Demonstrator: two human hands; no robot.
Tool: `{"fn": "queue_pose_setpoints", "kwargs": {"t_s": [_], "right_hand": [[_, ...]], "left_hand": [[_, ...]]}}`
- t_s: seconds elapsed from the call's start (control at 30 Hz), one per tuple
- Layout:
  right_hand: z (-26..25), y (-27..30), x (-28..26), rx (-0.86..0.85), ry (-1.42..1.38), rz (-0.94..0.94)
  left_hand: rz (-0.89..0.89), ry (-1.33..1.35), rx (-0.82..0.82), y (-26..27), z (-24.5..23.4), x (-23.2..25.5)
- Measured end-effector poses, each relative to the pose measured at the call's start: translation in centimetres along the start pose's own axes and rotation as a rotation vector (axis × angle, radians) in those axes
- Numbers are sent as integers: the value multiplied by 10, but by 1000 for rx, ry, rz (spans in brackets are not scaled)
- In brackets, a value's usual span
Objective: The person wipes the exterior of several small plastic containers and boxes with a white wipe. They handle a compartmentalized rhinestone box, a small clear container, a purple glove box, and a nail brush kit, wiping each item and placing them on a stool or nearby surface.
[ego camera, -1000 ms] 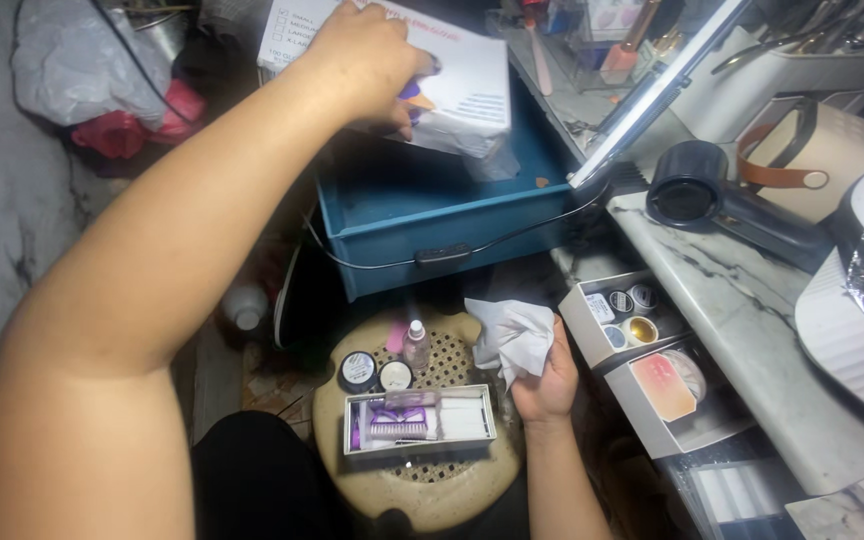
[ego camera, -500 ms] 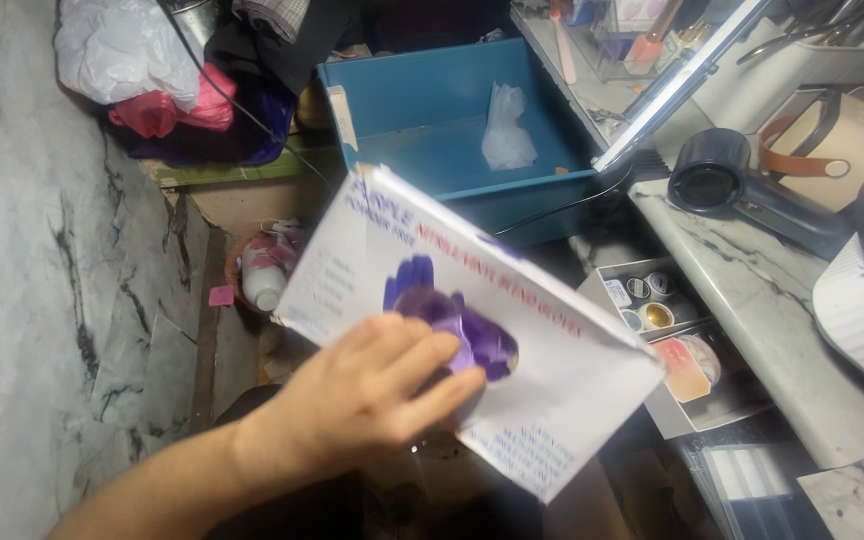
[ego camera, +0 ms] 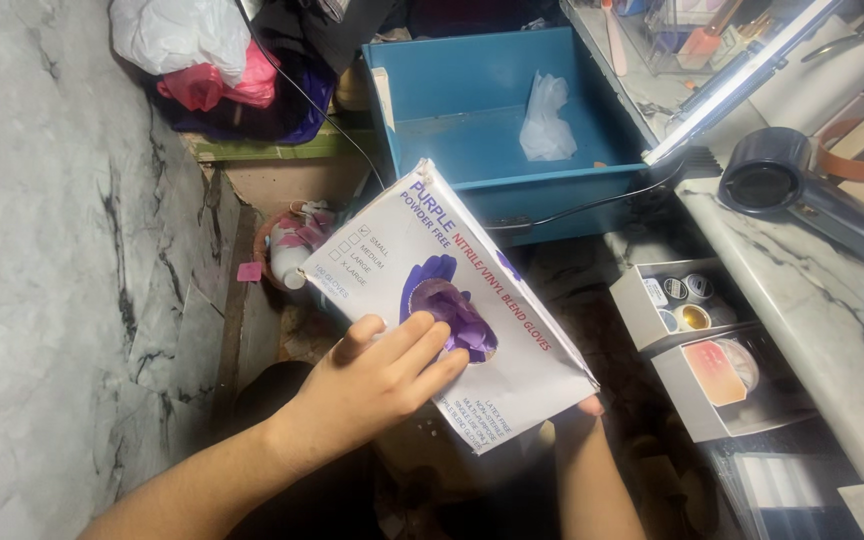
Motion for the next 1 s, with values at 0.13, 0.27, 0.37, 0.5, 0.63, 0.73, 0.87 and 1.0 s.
{"fn": "queue_pose_setpoints", "kwargs": {"t_s": [0.13, 0.27, 0.37, 0.5, 0.63, 0.73, 0.87, 1.0], "right_hand": [[1, 0, 4, -45, -8, 5], [-1, 12, 21, -63, -9, 43], [-2, 25, 33, -44, -4, 67], [-1, 29, 37, -12, -1, 66], [8, 26, 32, 5, 6, 52], [16, 20, 27, 5, 13, 40], [21, 23, 28, 10, 33, 35], [16, 23, 36, 4, -1, 17]], "left_hand": [[-50, -30, -12, 2, 4, 4], [-159, -57, -15, -4, 10, 4], [-292, -110, -47, -12, 11, 7], [-339, 230, -38, -26, 9, 3], [-327, 450, -146, -40, 13, 0], [-266, 580, -131, -43, 13, 13], [-257, 524, -95, -38, 13, 21], [-343, 323, 13, -39, 13, 22]]}}
Point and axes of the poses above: each hand's wrist, its own y-axis away from the middle knuckle, its own z-axis out of the palm, x = y × z, the point moved 1 cm from there along -y, towards the middle knuckle, and after that the axes turned 8 degrees about y, right-handed, at the moved point
